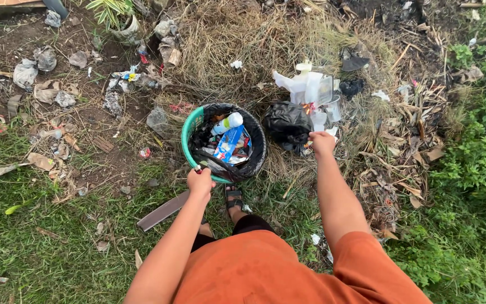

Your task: Emptying a trash bin into a burning pile of waste.

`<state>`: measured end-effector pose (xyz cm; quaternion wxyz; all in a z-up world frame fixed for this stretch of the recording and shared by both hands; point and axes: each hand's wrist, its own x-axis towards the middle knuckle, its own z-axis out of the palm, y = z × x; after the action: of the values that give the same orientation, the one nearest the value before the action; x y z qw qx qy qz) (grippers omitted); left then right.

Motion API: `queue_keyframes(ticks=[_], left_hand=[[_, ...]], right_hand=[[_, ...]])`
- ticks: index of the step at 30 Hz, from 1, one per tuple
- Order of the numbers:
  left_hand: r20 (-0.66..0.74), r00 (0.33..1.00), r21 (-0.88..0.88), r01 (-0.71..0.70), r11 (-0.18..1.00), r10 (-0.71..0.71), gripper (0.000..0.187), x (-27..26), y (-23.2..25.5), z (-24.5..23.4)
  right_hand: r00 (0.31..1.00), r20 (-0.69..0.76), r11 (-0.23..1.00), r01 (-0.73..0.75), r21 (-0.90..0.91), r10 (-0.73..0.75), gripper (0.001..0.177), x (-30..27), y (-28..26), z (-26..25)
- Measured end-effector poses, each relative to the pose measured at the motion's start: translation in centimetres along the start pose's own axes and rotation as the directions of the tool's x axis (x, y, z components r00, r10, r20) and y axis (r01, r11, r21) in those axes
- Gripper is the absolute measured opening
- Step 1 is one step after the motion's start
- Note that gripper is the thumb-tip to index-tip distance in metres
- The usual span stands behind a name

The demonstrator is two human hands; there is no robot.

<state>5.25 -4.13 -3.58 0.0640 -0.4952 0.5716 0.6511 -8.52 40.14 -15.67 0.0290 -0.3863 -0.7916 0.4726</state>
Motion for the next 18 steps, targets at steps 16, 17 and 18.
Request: queue_keyframes(ticks=[16,17,18], left_hand=[[-0.025,0.999,0.1,-0.038,0.994,0.041,0.009,0.3,0.2,-0.2],[-0.024,0.999,0.082,-0.036,0.996,0.038,0.008,0.3,0.3,-0.1],[-0.024,0.999,0.064,-0.034,0.997,0.035,0.008,0.3,0.4,0.0]], right_hand=[[0.992,-0.098,0.984,-0.062,0.169,0.079,0.005,1.0,-2.3,-2.2],[0.99,-0.086,0.968,-0.086,0.236,0.109,0.007,1.5,-2.1,-2.4],[0.988,-0.072,0.947,-0.11,0.301,0.138,0.008,2.0,-1.8,-2.6]])
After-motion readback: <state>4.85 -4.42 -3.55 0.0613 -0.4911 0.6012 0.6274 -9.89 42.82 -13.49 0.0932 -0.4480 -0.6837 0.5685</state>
